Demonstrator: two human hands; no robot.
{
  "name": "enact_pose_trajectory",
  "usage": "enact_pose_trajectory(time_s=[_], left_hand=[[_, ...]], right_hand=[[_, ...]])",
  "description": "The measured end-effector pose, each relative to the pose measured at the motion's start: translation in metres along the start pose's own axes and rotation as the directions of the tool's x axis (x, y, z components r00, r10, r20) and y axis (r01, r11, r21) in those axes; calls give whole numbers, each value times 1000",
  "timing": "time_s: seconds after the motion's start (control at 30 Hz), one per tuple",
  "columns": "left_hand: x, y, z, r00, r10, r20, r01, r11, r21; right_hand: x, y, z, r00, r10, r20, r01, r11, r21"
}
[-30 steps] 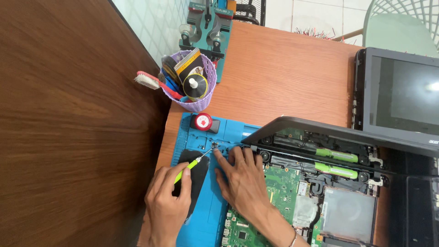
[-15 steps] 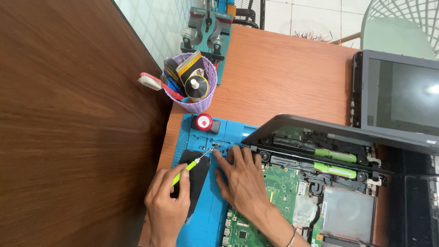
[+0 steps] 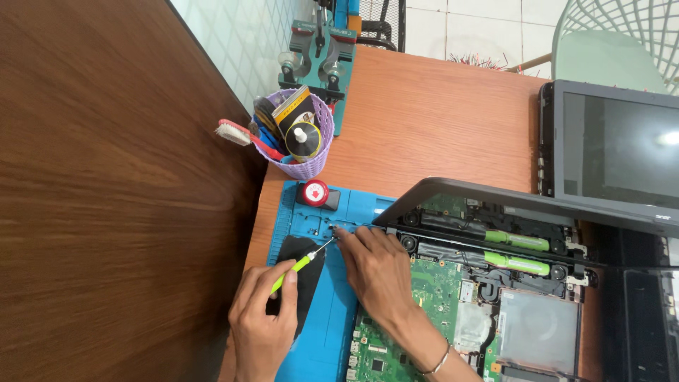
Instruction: The person works on the internal components of a laptop by hand, using a small yellow and black screwdriver to work on the motherboard and internal wiring.
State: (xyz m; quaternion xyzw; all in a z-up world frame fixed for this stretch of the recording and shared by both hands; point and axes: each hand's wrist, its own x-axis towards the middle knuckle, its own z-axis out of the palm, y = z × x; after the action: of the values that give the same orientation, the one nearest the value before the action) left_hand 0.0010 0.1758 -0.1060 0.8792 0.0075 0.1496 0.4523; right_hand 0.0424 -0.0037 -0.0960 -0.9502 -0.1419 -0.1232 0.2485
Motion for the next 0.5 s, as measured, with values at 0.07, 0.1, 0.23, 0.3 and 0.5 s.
enact_pose_trajectory(time_s=[0.07,0.1,0.23,0.3,0.5], left_hand=[[0,1,0,1000,6,-4,-6,1000,-12],[1,1,1,1000,9,-7,-9,1000,-18],[3,3,2,999,-42,10,42,999,-17],[4,4,4,993,-113,21,113,994,-1],[1,4,5,993,-119,20,119,993,13]], right_hand=[[1,1,2,1000,-3,2,4,1000,-7],[1,2,2,1000,-6,4,6,1000,-12],[1,3,4,1000,13,3,-13,1000,-21],[-1,4,4,999,51,8,-50,998,-22],[-3,3,2,999,25,25,-25,1000,-2]])
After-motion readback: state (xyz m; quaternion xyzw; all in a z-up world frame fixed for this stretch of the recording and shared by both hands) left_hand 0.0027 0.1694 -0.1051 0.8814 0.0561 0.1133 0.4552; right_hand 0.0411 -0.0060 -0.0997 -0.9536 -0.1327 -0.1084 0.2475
